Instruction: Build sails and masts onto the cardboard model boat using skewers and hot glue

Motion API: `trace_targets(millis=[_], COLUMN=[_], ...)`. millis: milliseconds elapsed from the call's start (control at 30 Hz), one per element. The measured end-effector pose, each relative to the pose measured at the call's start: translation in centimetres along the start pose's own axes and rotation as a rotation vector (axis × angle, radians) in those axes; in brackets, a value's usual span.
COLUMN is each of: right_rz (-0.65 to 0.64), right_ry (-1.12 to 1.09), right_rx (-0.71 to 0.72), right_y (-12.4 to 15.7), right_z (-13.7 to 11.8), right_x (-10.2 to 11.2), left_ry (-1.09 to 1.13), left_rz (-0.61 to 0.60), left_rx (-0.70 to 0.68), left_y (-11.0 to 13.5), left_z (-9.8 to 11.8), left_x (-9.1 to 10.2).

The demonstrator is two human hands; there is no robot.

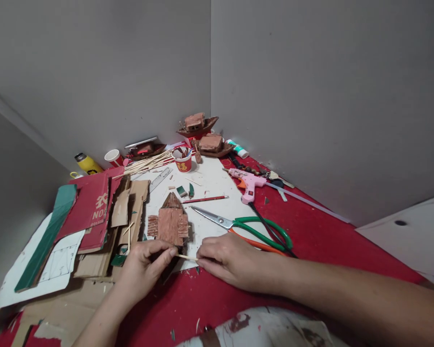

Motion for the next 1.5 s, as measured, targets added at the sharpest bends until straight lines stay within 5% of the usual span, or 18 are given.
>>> trace_targets(millis=[500,733,1100,1500], right_rz=[-0.04,-0.031,-0.013,-0.263], right_ry=[-0.013,-0.176,-0.783,-0.83], right_rx=[0.002,0.04,-0.23,-0.539], right_y=[0.2,0.6,0.8,0.9], right_z=[-0.1,-0.5,1.5,2.0], right_x=[0.1,0.7,1.3,-1.3], left_ry=[0.092,0.04,0.06,0.185], left_rz=[0.021,0.16,0.31,0.184], left_rx=[0.092,0.059,0.118,0.352], left_y=[0.5,1.0,1.0,4.4], left_z=[-0.9,-0.3,-1.2,-4.3], left_x=[0.4,3.0,4.1,1.3])
Point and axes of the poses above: each hand's wrist, its own y-axis away from the middle knuckle, its own x-axis out of the back of the hand, z = x × y, the point moved 6 cm from there along -y, towards the middle knuckle, and after that the axes turned 11 degrees about -x, right-handed, at the moved point
